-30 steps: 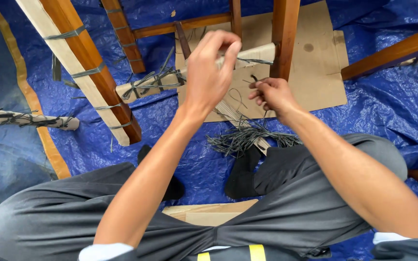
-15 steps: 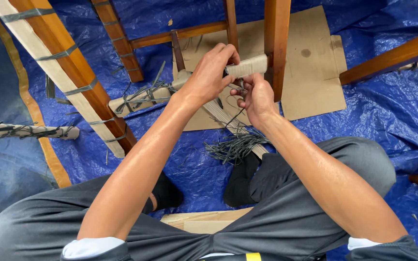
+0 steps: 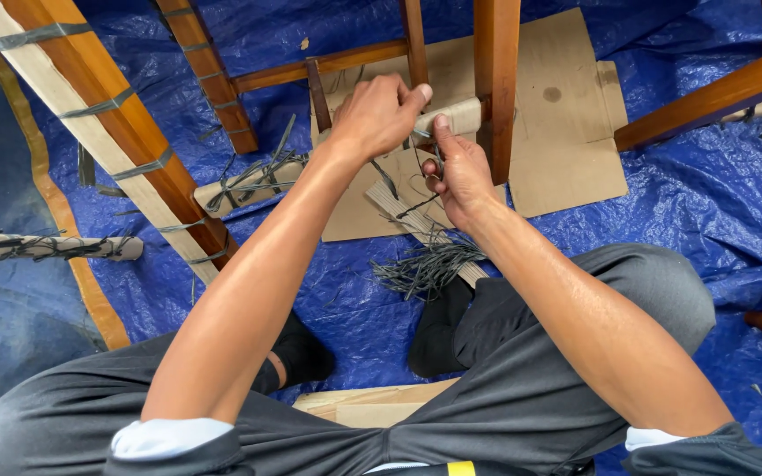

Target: Tying bundles of thin strips to a wooden frame using wire ties.

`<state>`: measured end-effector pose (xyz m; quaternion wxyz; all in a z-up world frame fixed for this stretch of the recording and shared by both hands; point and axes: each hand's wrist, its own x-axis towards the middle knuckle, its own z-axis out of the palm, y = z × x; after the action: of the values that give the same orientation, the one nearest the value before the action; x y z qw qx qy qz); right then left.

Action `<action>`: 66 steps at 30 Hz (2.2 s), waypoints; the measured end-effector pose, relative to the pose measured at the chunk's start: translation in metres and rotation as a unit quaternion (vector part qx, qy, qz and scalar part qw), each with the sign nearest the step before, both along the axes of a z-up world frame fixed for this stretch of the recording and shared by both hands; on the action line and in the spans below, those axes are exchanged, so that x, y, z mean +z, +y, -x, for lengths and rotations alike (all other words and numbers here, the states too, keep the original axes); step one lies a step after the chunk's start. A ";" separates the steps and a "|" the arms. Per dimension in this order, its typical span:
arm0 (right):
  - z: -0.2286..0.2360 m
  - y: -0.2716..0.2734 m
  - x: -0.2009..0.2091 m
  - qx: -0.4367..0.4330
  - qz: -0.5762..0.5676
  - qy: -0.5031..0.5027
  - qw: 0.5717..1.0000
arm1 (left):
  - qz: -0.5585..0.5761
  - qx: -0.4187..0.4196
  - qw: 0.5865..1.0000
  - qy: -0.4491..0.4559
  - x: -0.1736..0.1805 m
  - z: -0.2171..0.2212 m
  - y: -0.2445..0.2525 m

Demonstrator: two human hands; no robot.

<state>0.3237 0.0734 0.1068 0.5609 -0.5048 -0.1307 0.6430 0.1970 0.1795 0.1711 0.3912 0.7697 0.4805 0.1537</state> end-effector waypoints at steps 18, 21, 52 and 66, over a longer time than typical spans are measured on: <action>-0.041 -0.008 0.068 0.217 0.052 -0.687 0.692 | 0.008 0.011 0.980 -0.199 -0.048 -0.008 0.020; -0.048 -0.008 0.083 0.236 0.037 -0.644 0.727 | 0.008 -0.008 0.968 -0.249 -0.048 -0.004 0.020; -0.048 0.082 0.102 0.062 -0.432 -0.569 0.697 | -0.132 -0.058 0.989 -0.033 -0.005 0.001 -0.025; -0.040 -0.036 -0.073 0.126 -0.105 -0.250 0.954 | -0.041 -0.026 0.998 -0.042 -0.017 -0.006 -0.013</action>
<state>0.3640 0.0369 0.0334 0.4746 -0.5669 -0.3961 0.5446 0.2035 0.1670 0.1542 0.3832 0.7901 0.4367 0.1954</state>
